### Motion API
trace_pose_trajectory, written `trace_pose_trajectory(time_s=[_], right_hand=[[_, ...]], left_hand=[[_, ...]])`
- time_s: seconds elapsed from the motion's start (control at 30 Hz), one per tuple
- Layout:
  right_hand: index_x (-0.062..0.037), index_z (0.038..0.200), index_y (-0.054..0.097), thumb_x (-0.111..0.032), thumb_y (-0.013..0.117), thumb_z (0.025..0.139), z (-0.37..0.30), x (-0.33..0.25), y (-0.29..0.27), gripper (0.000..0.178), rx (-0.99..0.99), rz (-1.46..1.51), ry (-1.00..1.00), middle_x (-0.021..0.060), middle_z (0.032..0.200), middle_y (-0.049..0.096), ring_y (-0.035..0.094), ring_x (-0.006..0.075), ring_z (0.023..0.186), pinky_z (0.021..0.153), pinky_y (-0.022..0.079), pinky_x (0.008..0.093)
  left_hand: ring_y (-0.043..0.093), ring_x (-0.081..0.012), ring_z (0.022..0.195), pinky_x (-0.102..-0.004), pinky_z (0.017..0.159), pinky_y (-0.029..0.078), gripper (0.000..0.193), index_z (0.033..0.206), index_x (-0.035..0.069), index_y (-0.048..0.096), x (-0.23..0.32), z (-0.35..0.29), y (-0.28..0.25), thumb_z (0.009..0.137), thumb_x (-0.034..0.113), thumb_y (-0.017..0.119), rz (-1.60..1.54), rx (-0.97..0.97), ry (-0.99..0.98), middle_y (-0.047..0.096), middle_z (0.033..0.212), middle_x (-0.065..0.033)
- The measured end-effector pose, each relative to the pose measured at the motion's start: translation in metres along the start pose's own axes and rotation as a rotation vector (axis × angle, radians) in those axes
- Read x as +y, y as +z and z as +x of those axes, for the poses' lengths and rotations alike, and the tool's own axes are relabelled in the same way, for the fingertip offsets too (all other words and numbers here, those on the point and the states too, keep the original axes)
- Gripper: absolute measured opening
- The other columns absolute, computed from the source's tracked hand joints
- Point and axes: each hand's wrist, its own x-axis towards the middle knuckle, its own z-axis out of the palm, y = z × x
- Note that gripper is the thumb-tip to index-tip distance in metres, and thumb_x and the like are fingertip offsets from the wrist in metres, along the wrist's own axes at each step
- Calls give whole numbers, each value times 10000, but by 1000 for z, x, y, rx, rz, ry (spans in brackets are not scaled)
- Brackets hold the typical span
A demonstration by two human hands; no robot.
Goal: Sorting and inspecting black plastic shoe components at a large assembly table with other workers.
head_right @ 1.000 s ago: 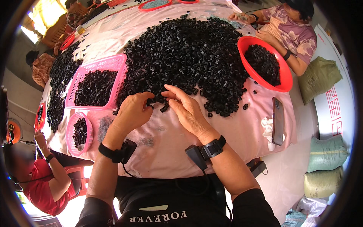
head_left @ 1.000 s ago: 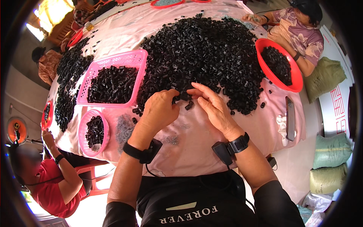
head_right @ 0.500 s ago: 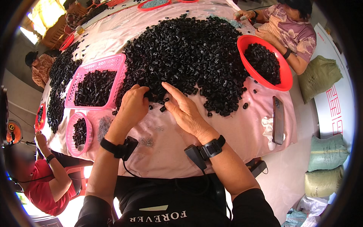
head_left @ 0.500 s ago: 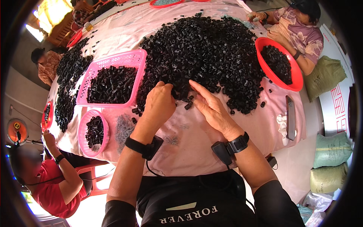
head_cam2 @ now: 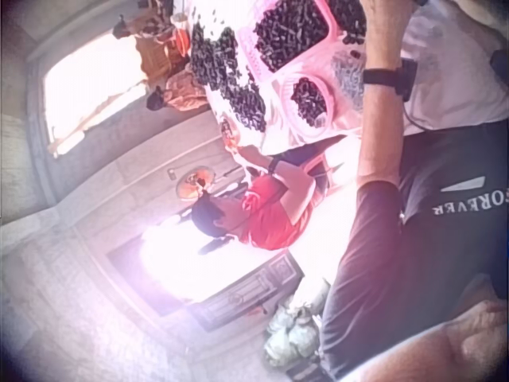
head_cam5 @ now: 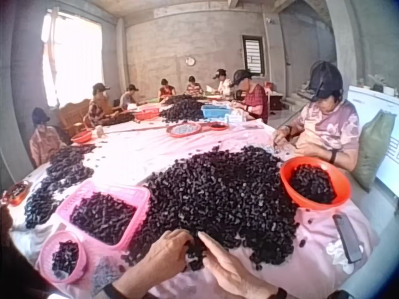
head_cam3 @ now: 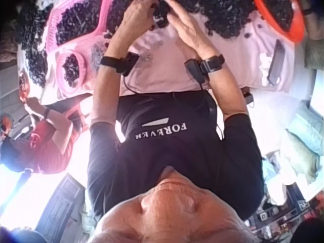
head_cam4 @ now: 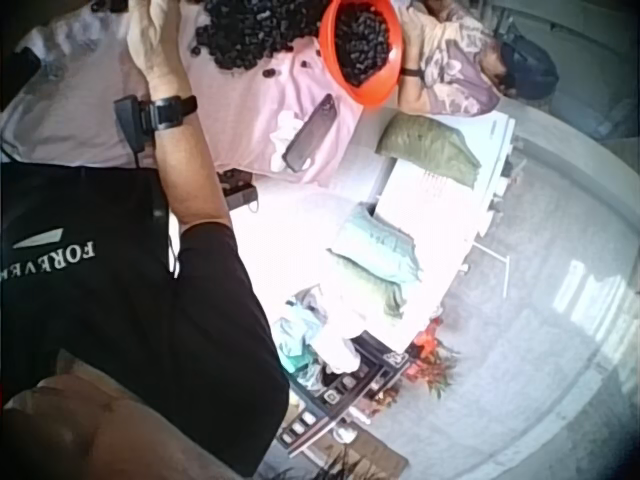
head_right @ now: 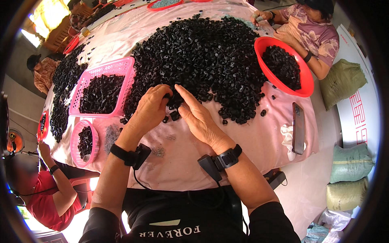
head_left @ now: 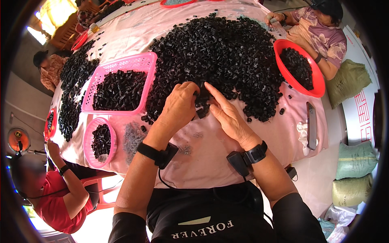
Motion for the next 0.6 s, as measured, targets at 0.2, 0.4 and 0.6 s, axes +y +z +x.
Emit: trace_pose_trajectory(time_s=[0.2, 0.4, 0.6], right_hand=[[-77, 1596, 296, -223, 464, 1077, 1, -4, -2, 565, 3, -20, 4, 145, 1632, 341, 314, 262, 1511, 1230, 249, 382], [-100, 1598, 297, -315, 469, 1088, 1, 7, -2, 580, 33, 49, 5, 144, 1622, 358, 340, 269, 1497, 1221, 274, 402], [-135, 1594, 322, -390, 475, 1083, 0, 4, -3, 592, 66, -16, -8, 168, 1584, 404, 384, 275, 1466, 1206, 303, 416]], left_hand=[[622, -383, 988, -450, 857, 500, 229, 1089, 37, 638, 11, -1, -13, 882, -28, 564, -95, -213, -142, 668, 992, -182], [660, -221, 903, -343, 800, 518, 207, 1100, 28, 630, 25, -9, -32, 911, -18, 558, -221, -251, -280, 640, 950, -144], [696, -154, 855, -304, 753, 537, 184, 1115, -1, 614, 44, -24, -25, 961, -8, 514, -490, -489, -374, 650, 988, -58]])
